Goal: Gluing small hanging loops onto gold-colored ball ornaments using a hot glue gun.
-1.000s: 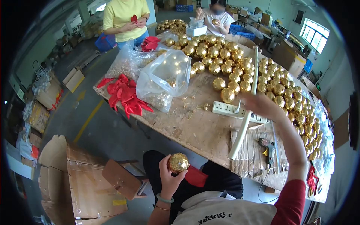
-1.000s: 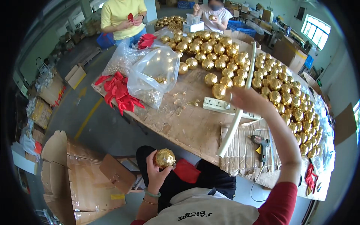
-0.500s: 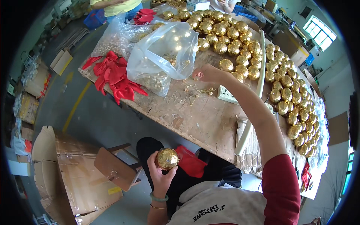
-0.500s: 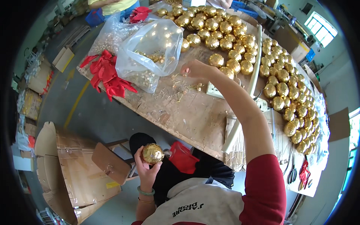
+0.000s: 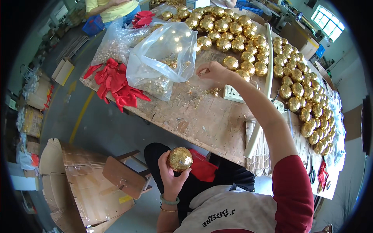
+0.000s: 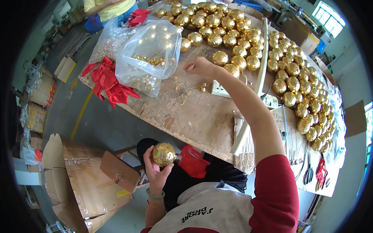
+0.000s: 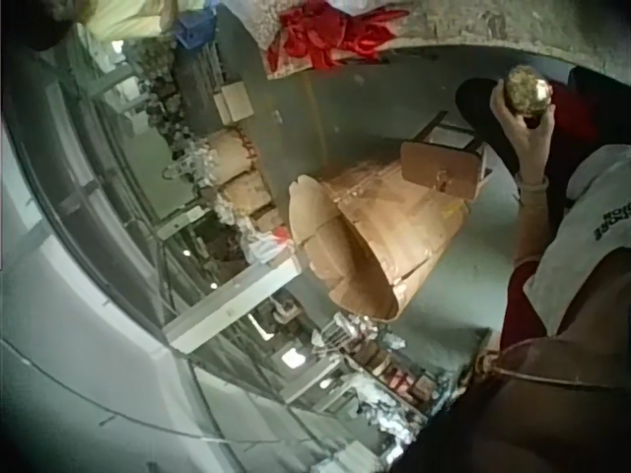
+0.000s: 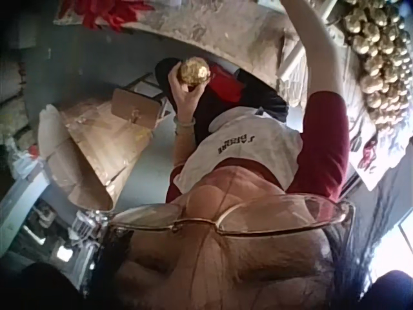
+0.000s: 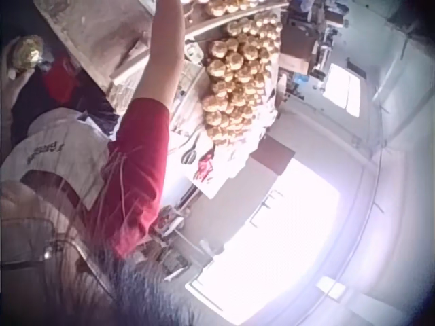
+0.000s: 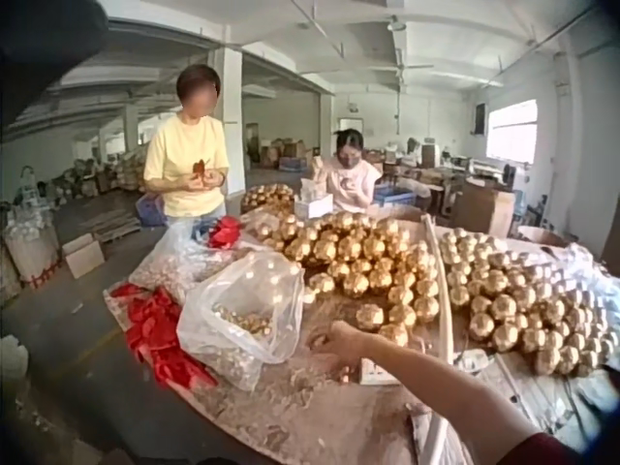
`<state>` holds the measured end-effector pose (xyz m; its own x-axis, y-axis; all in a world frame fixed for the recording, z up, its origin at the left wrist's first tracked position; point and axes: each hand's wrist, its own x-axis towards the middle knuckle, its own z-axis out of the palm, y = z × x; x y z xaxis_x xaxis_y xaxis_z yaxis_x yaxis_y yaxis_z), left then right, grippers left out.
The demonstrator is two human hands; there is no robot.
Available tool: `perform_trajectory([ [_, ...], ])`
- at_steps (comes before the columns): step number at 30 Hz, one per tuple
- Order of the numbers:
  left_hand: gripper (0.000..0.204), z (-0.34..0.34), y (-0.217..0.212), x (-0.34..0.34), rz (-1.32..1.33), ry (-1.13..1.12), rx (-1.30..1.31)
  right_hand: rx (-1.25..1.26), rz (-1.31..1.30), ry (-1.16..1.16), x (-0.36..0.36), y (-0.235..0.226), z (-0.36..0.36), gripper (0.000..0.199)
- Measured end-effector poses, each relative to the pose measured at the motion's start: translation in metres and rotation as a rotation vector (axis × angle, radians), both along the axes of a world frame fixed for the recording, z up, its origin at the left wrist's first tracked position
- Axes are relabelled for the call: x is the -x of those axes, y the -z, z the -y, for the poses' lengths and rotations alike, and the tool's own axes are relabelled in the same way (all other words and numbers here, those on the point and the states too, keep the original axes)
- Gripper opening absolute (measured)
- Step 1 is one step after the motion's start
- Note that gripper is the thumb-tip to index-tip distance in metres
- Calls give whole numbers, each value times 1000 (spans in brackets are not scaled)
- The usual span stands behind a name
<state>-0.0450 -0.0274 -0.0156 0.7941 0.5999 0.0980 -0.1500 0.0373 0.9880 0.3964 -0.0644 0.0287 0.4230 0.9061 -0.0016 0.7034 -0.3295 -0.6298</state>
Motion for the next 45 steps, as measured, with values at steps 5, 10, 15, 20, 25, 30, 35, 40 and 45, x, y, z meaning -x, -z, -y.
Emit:
perform_trajectory([
  [5, 82, -5, -12, 10, -1, -4, -13, -59, -215, 34, 50, -68, 47, 20],
  [10, 84, 8, -37, 8, 46, 176, 150, 3, -573, 76, 164, -113, 122, 14],
  [15, 96, 38, -63, -8, 185, 616, 278, -101, -385, -173, 237, -82, 180, 18],
  [20, 100, 65, -67, 2, 59, 798, 440, -115, -350, -206, 277, -65, 202, 20],
  [25, 97, 77, -71, 12, 1, 715, 468, -162, -147, -151, 296, -57, 212, 19],
  [30, 95, 75, -64, 22, 107, 631, 616, -243, 56, -270, 296, -58, 211, 18],
  [35, 96, 66, -53, 22, 195, 613, 769, -323, 63, -357, 292, -77, 205, 15],
  [40, 96, 65, -47, 20, 193, 689, 779, -363, 159, -320, 292, -74, 204, 16],
  [45, 96, 62, -42, 19, 163, 653, 802, -336, 151, -295, 291, -72, 203, 16],
])
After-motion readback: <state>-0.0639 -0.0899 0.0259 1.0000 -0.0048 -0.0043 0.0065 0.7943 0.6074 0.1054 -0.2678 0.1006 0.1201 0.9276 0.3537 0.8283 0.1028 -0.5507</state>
